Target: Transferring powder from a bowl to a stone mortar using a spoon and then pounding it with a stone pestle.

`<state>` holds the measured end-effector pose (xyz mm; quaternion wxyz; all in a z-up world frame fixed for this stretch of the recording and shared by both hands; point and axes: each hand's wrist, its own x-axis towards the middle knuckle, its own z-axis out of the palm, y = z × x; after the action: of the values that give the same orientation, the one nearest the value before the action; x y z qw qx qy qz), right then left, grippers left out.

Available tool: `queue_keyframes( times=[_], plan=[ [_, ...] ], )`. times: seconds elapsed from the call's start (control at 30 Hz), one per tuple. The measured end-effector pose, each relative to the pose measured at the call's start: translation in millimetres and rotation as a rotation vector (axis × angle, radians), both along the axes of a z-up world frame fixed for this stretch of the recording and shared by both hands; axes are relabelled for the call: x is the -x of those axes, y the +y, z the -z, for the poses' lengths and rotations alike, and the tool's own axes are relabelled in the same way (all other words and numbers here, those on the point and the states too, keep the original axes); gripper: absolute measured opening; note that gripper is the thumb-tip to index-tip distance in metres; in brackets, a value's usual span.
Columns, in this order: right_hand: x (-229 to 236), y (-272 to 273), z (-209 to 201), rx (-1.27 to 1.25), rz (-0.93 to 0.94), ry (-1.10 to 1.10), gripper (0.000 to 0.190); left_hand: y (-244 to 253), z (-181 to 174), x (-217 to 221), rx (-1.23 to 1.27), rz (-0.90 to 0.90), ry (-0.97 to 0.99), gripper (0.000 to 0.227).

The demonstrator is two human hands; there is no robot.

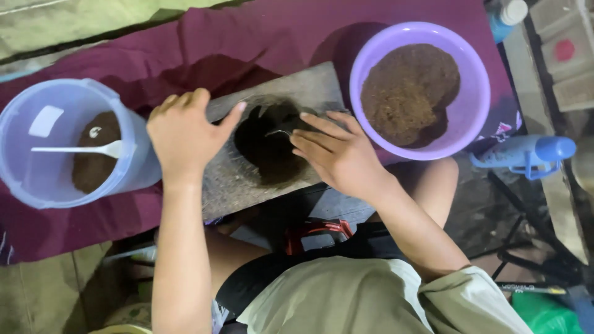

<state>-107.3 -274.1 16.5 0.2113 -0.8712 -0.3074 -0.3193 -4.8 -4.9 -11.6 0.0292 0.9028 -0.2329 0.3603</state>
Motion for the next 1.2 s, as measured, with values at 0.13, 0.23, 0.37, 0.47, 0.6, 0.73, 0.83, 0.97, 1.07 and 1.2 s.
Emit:
queue_keyframes(
  times=[0.13, 0.23, 0.37, 0.47, 0.6, 0.73, 0.83, 0.97, 1.07, 1.2],
  plan=[
    [-16.3, 20.5, 18.2, 0.084, -0.049, -0.007, 0.012, -5.1, 2.2, 1.6, 0.037, -0.017, -0.017, 0.063],
    [-11.4, 21.8, 18.4, 0.109, -0.092, 0.094, 0.013, -8.3, 3.4, 0.1, 0.057, -0.044, -0.054, 0.064],
    [-7.5, 14.1, 8.8, 0.204, 0.033, 0.096, 0.013, -10.5, 1.5, -0.1, 0.102, -0.031, -0.030, 0.060],
    [-3.4, 16.9, 11.7, 0.277, 0.103, 0.088, 0.013, -13.2, 2.3, -0.5, 0.101, -0.054, -0.031, 0.060],
    [6.5, 18.9, 19.8, 0.285, 0.051, 0.217, 0.012, -12.7, 2.2, -1.6, 0.103, -0.040, -0.020, 0.059],
    [16.7, 21.0, 18.2, 0.209, -0.007, 0.325, 0.015, -12.8, 5.6, -3.0, 0.106, -0.047, 0.012, 0.060],
    [22.8, 24.6, 17.4, 0.043, -0.090, 0.423, 0.012, -13.0, 7.9, -5.1, 0.116, -0.033, 0.003, 0.059],
    [25.2, 28.8, 17.1, -0.109, -0.086, 0.483, 0.014, -13.6, 6.5, -6.2, 0.112, -0.038, 0.011, 0.060],
    [24.2, 29.6, 10.3, -0.269, -0.101, 0.540, 0.015, -13.1, 3.7, -5.7, 0.107, -0.039, 0.015, 0.059],
    [23.1, 23.2, -7.2, -0.559, -0.156, 0.669, 0.017, -11.7, 5.7, -8.2, 0.097, -0.029, -0.014, 0.060]
  ],
)
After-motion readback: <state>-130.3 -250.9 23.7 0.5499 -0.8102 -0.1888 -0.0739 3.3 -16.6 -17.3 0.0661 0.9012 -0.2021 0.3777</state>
